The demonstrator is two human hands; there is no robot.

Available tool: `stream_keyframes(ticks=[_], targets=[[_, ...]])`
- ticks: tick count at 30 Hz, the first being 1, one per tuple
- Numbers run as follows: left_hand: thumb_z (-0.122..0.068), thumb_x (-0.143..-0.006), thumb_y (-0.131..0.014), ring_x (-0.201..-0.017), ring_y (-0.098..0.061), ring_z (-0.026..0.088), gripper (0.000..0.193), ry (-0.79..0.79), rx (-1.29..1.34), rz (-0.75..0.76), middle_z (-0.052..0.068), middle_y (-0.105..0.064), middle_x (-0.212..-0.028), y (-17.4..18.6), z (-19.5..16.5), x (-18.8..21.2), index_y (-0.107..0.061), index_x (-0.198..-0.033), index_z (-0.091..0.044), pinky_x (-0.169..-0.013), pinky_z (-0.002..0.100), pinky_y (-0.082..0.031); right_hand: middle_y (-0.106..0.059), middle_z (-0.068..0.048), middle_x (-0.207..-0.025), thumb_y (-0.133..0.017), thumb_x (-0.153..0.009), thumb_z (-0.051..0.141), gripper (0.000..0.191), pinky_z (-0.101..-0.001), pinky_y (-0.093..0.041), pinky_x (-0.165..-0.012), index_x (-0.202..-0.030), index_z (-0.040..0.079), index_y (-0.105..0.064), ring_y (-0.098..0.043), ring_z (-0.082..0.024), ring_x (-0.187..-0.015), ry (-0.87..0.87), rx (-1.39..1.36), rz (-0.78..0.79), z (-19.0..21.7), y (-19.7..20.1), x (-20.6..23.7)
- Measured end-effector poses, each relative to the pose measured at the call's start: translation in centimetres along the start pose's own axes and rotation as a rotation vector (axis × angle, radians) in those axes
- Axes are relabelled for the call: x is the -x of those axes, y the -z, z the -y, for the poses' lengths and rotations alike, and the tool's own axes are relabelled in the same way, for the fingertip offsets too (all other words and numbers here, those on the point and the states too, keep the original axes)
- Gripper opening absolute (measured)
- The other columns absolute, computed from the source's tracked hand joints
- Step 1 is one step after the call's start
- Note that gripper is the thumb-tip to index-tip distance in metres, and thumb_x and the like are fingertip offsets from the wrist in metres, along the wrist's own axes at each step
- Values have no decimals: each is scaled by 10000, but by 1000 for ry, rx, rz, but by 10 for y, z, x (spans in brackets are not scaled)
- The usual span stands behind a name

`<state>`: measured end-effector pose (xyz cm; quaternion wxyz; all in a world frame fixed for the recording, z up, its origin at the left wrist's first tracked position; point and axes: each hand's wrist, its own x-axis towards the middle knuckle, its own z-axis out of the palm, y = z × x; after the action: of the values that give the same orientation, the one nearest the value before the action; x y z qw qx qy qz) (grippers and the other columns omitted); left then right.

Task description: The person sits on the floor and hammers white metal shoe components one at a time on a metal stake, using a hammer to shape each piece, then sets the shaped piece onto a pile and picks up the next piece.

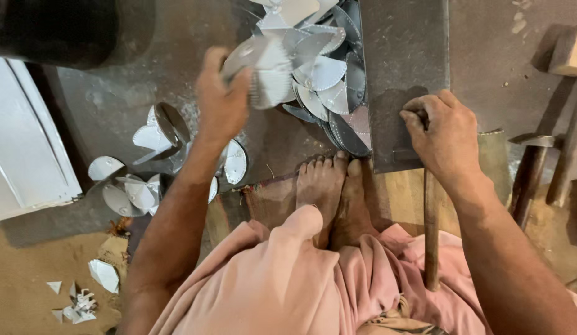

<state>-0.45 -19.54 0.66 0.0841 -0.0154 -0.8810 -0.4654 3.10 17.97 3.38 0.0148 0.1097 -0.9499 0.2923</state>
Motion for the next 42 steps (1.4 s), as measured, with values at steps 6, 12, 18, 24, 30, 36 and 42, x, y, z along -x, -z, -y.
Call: stream_keyframes(ticks=[6, 12, 18, 24, 30, 36, 42], targets=[[-180, -916, -731, -895, -771, 290, 355, -47, 233, 264, 188, -756, -1013, -103, -71, -11, -599, -1221, -54, -818, 402, -586, -699, -90, -1002, -569, -1131, 88, 154, -323, -546, -721, -1243, 63, -673, -647, -149, -827, -388, -425, -81, -14, 36, 32], [-221, -889, -754, -956, -728, 424, 314, -75, 82, 380, 228, -758, -987, -152, -82, -2, -672, -1133, -42, -797, 466, -557, -696, -153, -927, -742, -936, 166, 316, -361, -545, -688, -1197, 22, -638, -666, -226, -764, -407, -86, 67, -6, 50, 130], [-288, -802, -808, -959, -792, 342, 527, 63, 201, 283, 210, -765, -1047, -165, -60, -5, -632, -1202, 6, -854, 401, -604, -644, -191, -776, -731, -938, 245, 312, -438, -499, -638, -1047, -4, -579, -624, -275, -674, -688, -86, 236, 5, 32, 190], [-270, -839, -785, -968, -739, 401, 388, -7, 62, 295, 229, -754, -1015, -164, -68, -1, -684, -1120, -22, -833, 448, -580, -569, -160, -680, -627, -1025, 270, 284, -418, -464, -588, -1088, -6, -641, -540, -255, -606, -684, -93, 174, 2, 53, 194], [-215, -908, -732, -936, -720, 393, 242, -88, -4, 287, 177, -736, -957, -157, -90, 9, -631, -1061, -57, -786, 493, -538, -622, -124, -709, -518, -1119, 226, 243, -390, -487, -600, -1173, 40, -665, -625, -236, -612, -654, -110, 87, 0, 66, 177], [-125, -943, -704, -991, -669, 335, 171, -253, -51, 205, 91, -680, -978, -158, -98, 19, -582, -1060, -105, -824, 478, -530, -656, -194, -898, -656, -1101, 207, 232, -430, -511, -706, -1236, 19, -636, -661, -364, -765, -308, 79, -69, 12, 59, 158], [-75, -897, -691, -974, -655, 328, 262, -350, -111, 192, 79, -649, -987, -157, -99, 19, -547, -1116, -102, -789, 461, -535, -662, -203, -836, -681, -1080, 242, 232, -460, -508, -673, -1218, 57, -671, -662, -391, -742, -443, 127, 116, 26, 61, 136]])
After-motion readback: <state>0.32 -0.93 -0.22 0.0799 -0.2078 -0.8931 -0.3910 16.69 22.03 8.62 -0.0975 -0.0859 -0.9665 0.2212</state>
